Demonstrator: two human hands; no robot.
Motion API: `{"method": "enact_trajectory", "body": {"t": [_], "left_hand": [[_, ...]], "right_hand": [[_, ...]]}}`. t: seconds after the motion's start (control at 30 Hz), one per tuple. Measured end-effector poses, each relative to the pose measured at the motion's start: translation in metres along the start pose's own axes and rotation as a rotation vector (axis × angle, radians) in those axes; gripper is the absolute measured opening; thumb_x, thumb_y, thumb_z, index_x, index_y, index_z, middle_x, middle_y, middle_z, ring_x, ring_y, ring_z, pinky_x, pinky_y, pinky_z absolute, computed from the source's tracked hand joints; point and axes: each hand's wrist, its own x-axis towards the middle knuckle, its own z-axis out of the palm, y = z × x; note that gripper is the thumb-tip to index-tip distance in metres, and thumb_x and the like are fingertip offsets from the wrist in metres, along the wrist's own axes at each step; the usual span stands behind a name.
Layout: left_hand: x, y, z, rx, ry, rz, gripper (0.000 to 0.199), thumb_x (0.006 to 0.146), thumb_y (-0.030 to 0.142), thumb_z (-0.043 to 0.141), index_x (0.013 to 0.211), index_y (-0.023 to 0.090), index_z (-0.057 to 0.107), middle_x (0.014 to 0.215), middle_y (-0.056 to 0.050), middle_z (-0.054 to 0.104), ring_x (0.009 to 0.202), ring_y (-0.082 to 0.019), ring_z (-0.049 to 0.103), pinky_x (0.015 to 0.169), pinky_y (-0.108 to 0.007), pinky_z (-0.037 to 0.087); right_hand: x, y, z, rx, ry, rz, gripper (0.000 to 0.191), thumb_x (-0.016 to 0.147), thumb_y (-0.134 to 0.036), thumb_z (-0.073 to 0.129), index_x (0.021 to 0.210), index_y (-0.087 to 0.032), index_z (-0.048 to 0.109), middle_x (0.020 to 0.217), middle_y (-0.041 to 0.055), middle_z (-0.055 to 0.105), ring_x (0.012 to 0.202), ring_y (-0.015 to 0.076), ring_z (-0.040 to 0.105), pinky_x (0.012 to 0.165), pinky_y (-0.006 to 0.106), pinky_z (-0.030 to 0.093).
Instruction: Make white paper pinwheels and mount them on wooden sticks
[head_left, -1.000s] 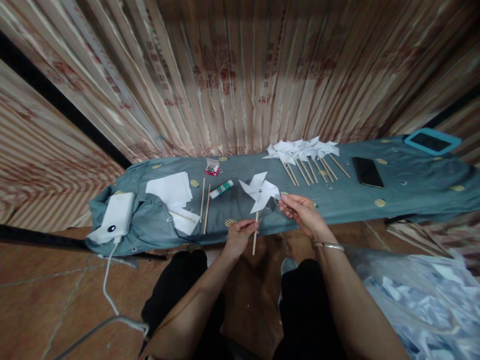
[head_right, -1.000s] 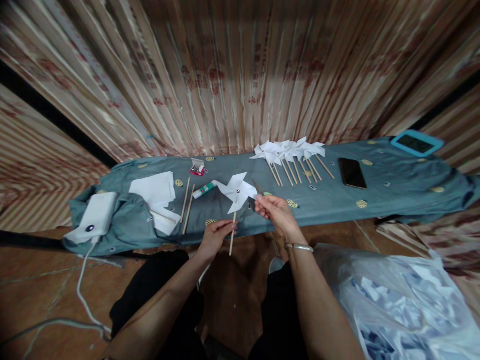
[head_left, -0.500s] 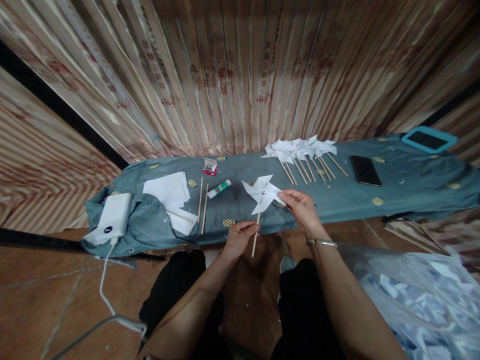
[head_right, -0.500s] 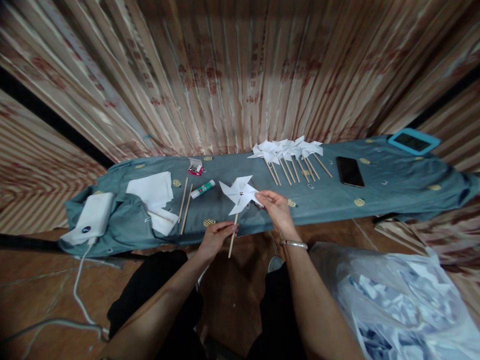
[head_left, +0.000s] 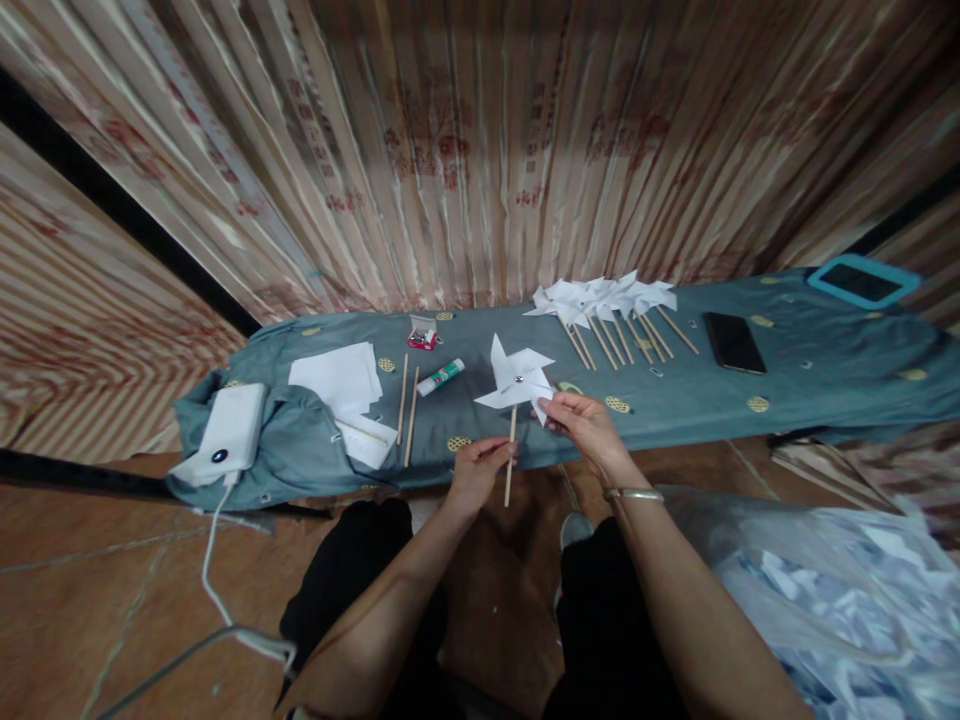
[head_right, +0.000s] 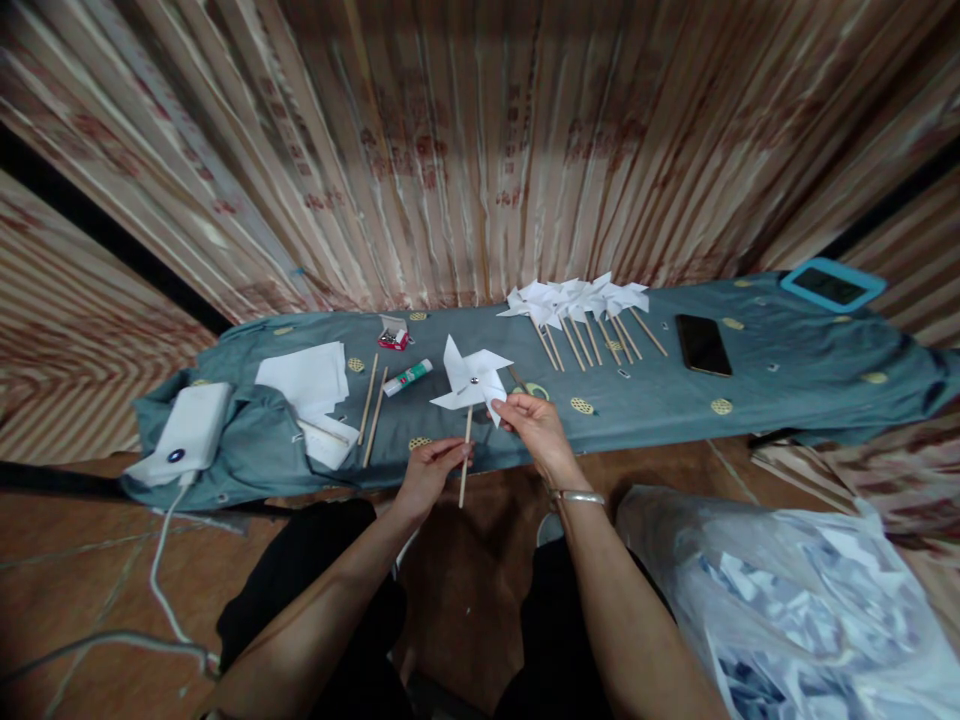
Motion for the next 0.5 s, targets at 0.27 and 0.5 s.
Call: {"method": "enact_trajectory", "body": {"t": [0.27,0.5], "left_hand": [[0.0006,-0.0004,-0.0008,0.026,0.006,0.036,0.033,0.05,0.04,0.085,0.071,0.016,0.077,0.067,-0.004,0.074,0.058,-0.014,0.064,0.067,-0.028,0.054],[0.0,-0.0011,-0.0014,0.064,-0.007,0.046,0.029,0.054,0.038,0.083,0.073,0.016,0.077,0.069,-0.004,0.074,0.059,-0.015,0.065,0.068,-0.029,0.055]], "right_hand": [[-0.001,-0.0015,0.0029,-0.066,-0.064,0.007,0.04,0.052,-0.054,0.083,0.054,-0.02,0.063,0.054,-0.0037,0.059,0.052,0.0087,0.05,0.052,0.023,0.037],[0.0001,0.0013,-0.0045,-0.043,-0.008,-0.015,0.041,0.053,-0.058,0.081,0.064,-0.02,0.069,0.059,-0.0011,0.064,0.055,0.0108,0.056,0.055,0.024,0.041]]}}
